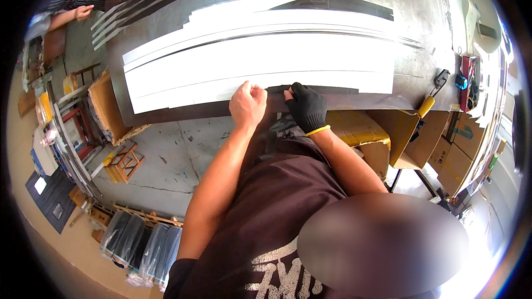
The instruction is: The person applies strips of black tape to a large white sheet on a table. They smooth the tape down with their hands and use a yellow utility knife to trim the excess tape along the edges.
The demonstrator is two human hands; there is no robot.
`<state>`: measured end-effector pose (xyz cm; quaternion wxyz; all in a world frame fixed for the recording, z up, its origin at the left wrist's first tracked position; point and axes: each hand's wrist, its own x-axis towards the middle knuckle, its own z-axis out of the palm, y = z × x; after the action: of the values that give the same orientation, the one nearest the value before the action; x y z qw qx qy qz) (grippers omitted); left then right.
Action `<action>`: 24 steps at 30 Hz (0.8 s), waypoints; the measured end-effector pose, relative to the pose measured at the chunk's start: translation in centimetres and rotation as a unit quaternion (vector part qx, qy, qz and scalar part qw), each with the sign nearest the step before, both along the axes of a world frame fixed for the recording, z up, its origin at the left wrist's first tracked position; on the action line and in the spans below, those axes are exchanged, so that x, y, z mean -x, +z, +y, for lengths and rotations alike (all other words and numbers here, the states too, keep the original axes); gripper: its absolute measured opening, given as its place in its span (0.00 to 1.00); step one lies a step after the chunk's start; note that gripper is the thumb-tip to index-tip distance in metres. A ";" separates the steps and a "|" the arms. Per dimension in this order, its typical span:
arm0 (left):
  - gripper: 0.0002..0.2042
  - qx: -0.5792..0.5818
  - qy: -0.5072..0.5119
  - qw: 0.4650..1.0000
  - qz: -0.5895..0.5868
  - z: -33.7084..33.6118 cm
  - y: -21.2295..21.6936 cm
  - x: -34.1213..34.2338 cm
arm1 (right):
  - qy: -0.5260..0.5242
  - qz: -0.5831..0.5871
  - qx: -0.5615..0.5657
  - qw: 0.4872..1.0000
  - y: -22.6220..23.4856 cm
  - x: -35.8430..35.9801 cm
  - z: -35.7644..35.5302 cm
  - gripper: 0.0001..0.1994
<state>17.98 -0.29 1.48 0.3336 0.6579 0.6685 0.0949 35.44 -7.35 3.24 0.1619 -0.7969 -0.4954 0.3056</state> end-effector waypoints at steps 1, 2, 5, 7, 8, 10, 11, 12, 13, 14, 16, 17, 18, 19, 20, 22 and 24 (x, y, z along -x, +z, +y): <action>0.10 -0.003 0.002 1.000 -0.001 0.0 0.2 -0.1 | -0.001 0.002 -0.004 1.000 0.0 0.0 0.0 0.11; 0.11 -0.006 0.004 1.000 -0.002 0.0 0.4 -0.2 | -0.003 0.003 -0.009 1.000 0.0 0.0 -0.1 0.11; 0.13 0.067 0.009 0.998 0.008 0.3 2.2 -1.0 | -0.006 0.011 -0.010 1.000 -0.1 -0.1 -0.1 0.11; 0.13 0.073 0.012 0.997 -0.002 0.2 2.1 -1.2 | -0.008 0.019 -0.018 1.000 0.0 -0.1 -0.1 0.12; 0.13 0.075 0.014 0.997 -0.006 0.1 2.0 -1.2 | -0.008 0.025 -0.027 0.999 0.1 -0.1 -0.1 0.12; 0.11 0.066 -0.007 0.998 0.004 0.0 2.1 -1.3 | -0.005 0.030 -0.034 0.999 0.3 -0.2 -0.1 0.12; 0.10 0.061 -0.018 0.998 0.010 0.0 2.2 -1.3 | -0.002 0.029 -0.031 0.999 0.2 -0.2 -0.2 0.12; 0.10 0.048 -0.023 0.999 -0.004 -0.3 1.7 -1.1 | 0.002 0.028 -0.028 0.999 0.3 -0.3 -0.3 0.12; 0.10 0.044 -0.029 0.999 -0.010 -0.3 1.5 -0.9 | 0.000 0.027 -0.026 0.999 0.3 -0.3 -0.2 0.13; 0.10 0.039 -0.034 0.999 -0.016 -0.2 1.2 -0.6 | -0.001 0.026 -0.024 0.999 0.4 -0.3 -0.2 0.13; 0.11 0.015 -0.052 0.998 -0.027 -0.1 0.7 0.6 | -0.005 0.027 -0.010 1.000 0.6 -0.1 0.0 0.13; 0.11 0.001 -0.048 0.999 -0.001 0.0 0.0 1.8 | -0.001 0.029 -0.013 0.999 0.7 -0.1 0.1 0.13; 0.11 -0.014 -0.043 0.999 0.025 0.3 -0.6 3.6 | 0.003 0.032 -0.016 0.999 0.6 0.0 0.1 0.13; 0.12 -0.028 -0.038 0.998 0.050 0.9 -0.9 5.5 | 0.007 0.033 -0.019 0.999 0.6 0.0 0.2 0.13; 0.11 0.038 0.035 0.999 -0.007 2.1 -0.3 7.5 | 0.003 0.034 -0.028 0.999 0.4 -0.1 0.2 0.13; 0.09 0.133 0.199 0.960 -0.148 4.7 0.9 13.4 | 0.000 0.038 -0.046 0.998 0.2 -0.1 0.3 0.14; 0.10 0.190 0.313 0.885 -0.286 7.2 0.8 22.9 | 0.006 0.039 -0.024 0.999 1.2 -0.1 0.7 0.14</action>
<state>-4.88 6.95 2.26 0.5818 0.2827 0.7205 0.2500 35.52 -6.69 4.42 0.1988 -0.7774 -0.5004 0.3252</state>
